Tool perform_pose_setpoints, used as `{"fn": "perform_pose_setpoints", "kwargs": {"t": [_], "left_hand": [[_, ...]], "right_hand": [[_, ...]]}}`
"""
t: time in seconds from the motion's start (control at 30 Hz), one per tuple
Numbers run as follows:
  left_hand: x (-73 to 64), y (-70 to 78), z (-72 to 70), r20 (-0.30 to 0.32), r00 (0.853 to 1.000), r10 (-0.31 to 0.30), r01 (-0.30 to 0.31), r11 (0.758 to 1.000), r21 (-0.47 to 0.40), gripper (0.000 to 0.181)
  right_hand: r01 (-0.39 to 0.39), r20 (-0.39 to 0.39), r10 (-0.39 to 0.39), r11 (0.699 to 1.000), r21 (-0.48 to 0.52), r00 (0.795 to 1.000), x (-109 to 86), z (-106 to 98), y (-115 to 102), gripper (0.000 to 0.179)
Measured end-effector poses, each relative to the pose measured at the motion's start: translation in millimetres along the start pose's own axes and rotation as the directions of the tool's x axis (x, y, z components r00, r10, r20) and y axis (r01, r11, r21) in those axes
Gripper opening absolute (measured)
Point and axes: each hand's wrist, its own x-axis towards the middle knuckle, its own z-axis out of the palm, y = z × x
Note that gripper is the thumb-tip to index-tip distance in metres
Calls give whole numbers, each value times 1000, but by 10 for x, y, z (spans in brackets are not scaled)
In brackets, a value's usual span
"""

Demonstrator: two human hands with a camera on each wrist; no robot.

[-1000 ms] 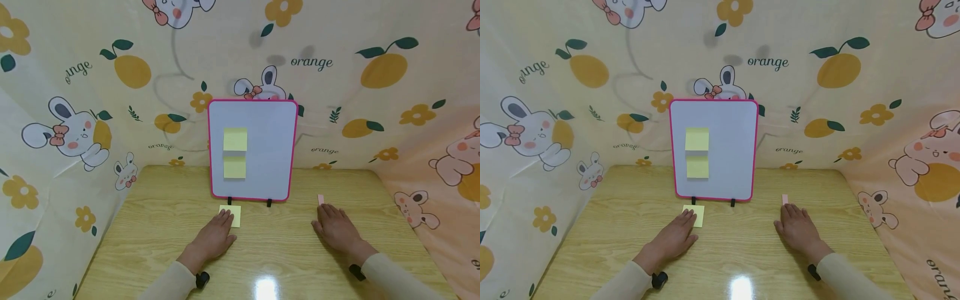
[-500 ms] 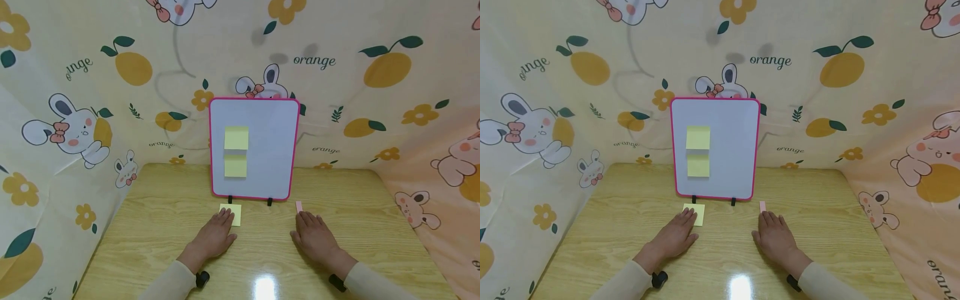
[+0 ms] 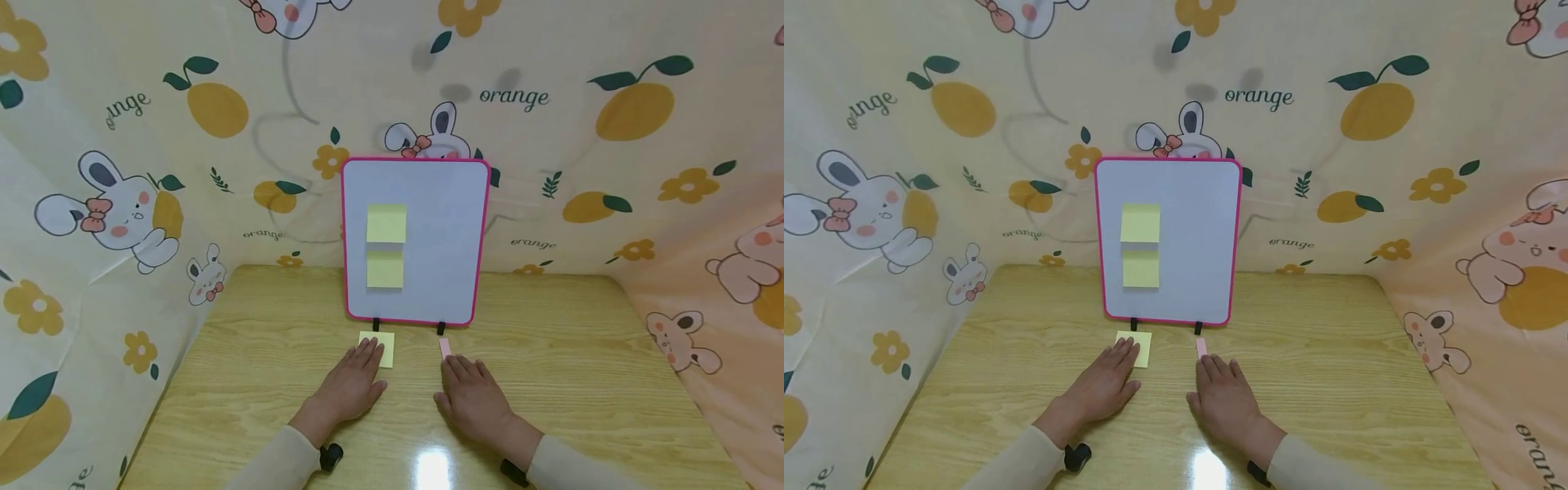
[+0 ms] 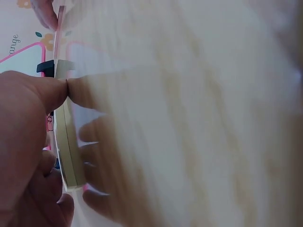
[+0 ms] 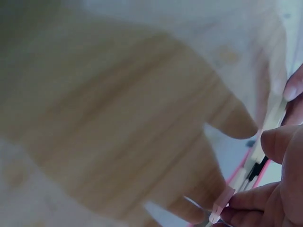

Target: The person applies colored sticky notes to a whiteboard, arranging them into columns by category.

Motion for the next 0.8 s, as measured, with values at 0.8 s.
{"fn": "perform_pose_setpoints", "kwargs": {"t": [0.8], "left_hand": [[13,91,-4,19,998,61,-62,997,50,64]], "right_hand": [[-29,99,34,998,-49,995,170,-4,-506,61]]}}
